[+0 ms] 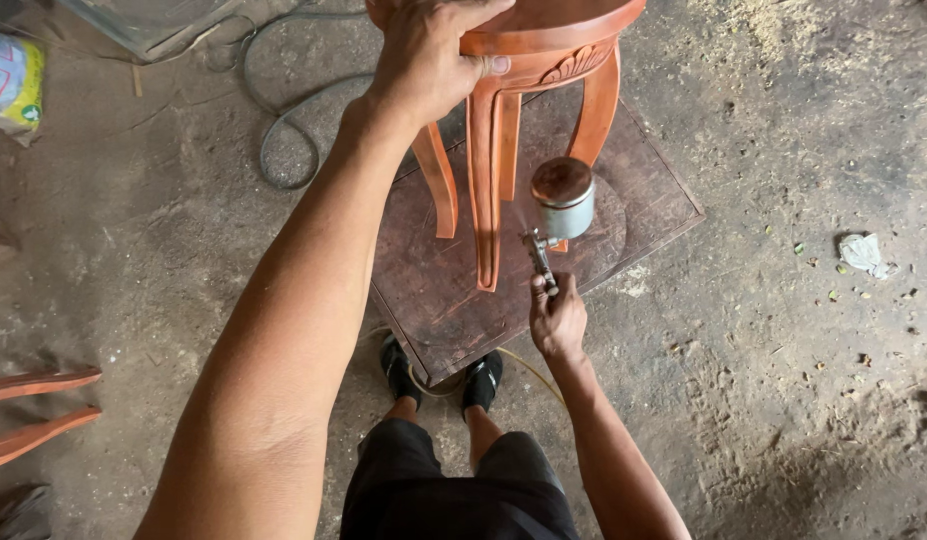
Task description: The person paints a wooden stool using a spray gun, turning the stool and checking the surface with their hand.
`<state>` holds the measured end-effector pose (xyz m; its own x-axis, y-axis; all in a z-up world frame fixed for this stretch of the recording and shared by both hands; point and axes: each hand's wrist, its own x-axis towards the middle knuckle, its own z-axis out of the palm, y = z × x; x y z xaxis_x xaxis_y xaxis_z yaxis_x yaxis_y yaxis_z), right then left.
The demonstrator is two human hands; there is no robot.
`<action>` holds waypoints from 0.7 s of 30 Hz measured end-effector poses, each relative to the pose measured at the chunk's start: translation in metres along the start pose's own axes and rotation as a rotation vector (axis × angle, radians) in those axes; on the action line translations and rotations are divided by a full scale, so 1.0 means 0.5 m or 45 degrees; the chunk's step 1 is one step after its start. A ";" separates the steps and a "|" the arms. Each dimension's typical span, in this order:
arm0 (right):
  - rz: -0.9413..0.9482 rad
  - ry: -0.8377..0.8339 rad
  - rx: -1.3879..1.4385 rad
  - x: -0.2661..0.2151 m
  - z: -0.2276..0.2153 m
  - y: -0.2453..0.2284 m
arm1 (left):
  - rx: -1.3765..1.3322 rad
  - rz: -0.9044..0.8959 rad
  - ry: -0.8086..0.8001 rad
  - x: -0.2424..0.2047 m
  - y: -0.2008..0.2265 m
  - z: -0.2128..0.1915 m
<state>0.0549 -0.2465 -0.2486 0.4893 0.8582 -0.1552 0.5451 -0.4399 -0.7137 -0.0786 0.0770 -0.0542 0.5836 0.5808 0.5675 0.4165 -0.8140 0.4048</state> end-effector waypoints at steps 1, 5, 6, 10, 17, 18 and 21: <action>-0.036 0.035 0.027 0.002 -0.006 -0.009 | -0.010 0.010 0.010 -0.001 -0.001 -0.002; -0.168 0.164 0.140 0.006 -0.027 -0.036 | -0.014 -0.017 -0.034 0.006 0.000 -0.002; -0.184 0.170 0.133 0.006 -0.028 -0.039 | -0.007 -0.021 -0.033 0.005 0.001 -0.003; -0.155 0.118 0.024 0.010 -0.020 -0.034 | 0.003 0.011 -0.008 0.011 0.006 -0.004; -0.099 0.059 -0.055 -0.001 0.024 0.005 | -0.020 0.020 0.012 0.019 0.014 -0.003; -0.081 0.044 -0.064 0.000 0.027 0.007 | -0.007 -0.002 -0.010 0.023 0.014 -0.003; -0.066 0.034 -0.066 0.003 0.029 0.005 | -0.021 0.001 -0.006 0.027 0.014 0.001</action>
<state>0.0471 -0.2426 -0.2604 0.4775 0.8729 -0.1001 0.6045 -0.4090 -0.6836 -0.0675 0.0794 -0.0440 0.5873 0.5799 0.5647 0.4040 -0.8146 0.4162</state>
